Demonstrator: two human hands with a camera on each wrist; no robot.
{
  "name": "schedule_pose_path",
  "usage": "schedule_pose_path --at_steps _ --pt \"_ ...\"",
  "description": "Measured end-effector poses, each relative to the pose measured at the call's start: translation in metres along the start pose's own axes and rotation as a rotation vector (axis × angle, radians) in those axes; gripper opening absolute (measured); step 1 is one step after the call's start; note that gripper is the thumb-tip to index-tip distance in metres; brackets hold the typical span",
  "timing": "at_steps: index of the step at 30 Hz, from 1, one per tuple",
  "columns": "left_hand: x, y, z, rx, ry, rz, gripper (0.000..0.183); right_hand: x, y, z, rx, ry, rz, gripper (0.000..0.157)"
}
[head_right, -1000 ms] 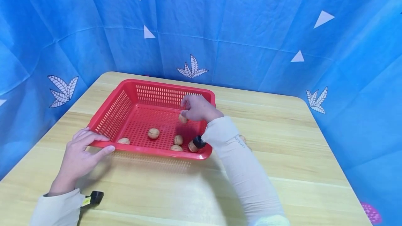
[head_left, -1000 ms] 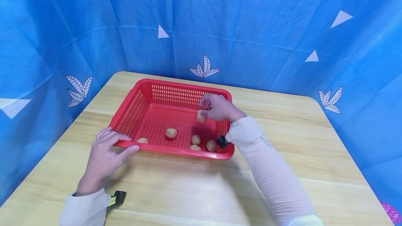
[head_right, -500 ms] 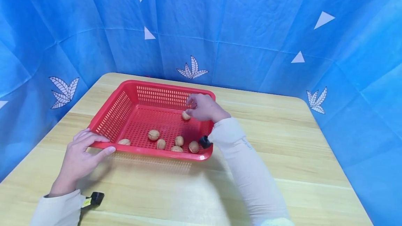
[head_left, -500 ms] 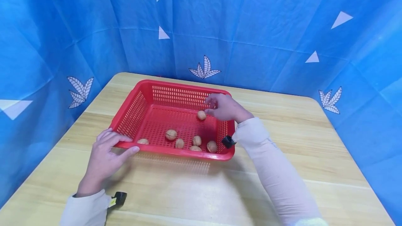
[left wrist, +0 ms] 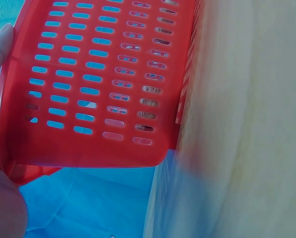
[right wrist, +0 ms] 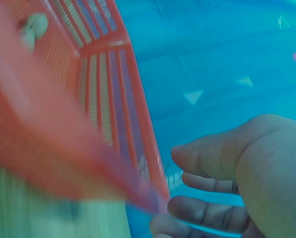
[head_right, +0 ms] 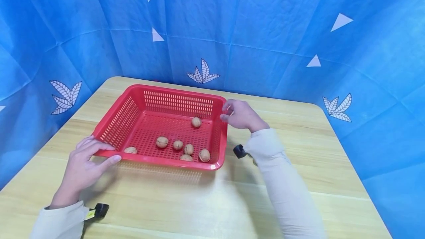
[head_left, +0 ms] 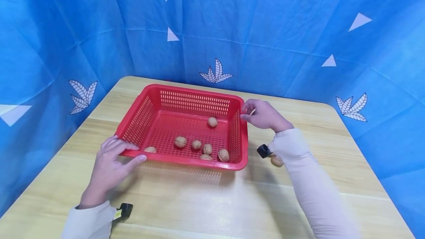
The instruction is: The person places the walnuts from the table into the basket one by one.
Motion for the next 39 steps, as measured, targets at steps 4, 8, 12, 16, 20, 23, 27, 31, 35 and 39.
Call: schedule_pose_path --at_steps 4,8,12,16,20,23,27,31,35,39 --pt "0.001 -0.001 0.000 -0.002 0.006 -0.003 0.029 -0.009 -0.002 -0.020 -0.025 0.026 0.000 0.024" --pt "0.002 -0.003 0.000 -0.003 0.003 -0.003 0.030 -0.017 -0.002 -0.036 -0.036 0.036 0.015 0.027" --pt "0.002 -0.004 0.000 -0.009 -0.007 0.000 0.031 -0.024 0.001 -0.049 -0.042 0.040 0.028 0.029" --pt "0.003 -0.004 0.000 -0.007 -0.012 0.000 0.032 -0.031 0.005 -0.061 -0.074 0.052 0.051 0.029" --pt "0.004 -0.002 0.002 -0.003 0.003 -0.005 0.032 -0.037 0.011 -0.074 -0.086 0.086 0.113 0.033" --pt "0.004 0.000 0.003 -0.006 0.005 -0.006 0.031 -0.040 0.017 -0.083 -0.086 0.103 0.169 0.036" --pt "0.005 0.002 0.002 -0.011 -0.027 0.001 0.032 -0.041 0.027 -0.094 -0.078 0.112 0.223 0.035" --pt "0.004 0.002 0.001 -0.011 -0.058 0.012 0.034 -0.043 0.034 -0.099 -0.044 0.131 0.268 0.032" --pt "0.003 0.001 0.000 -0.005 -0.055 0.013 0.034 -0.045 0.040 -0.101 0.006 0.148 0.296 0.034" --pt "0.002 0.001 -0.001 -0.001 -0.035 0.009 0.033 -0.045 0.043 -0.103 0.027 0.133 0.295 0.033"
Point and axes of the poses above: each hand's wrist, its own x-axis towards the middle knuckle, its own y-axis out of the palm, z = x × y, the point moved 1 cm from there along x, towards the middle knuckle, and after that the axes turned 7 degrees about -x, right-handed, at the moved point
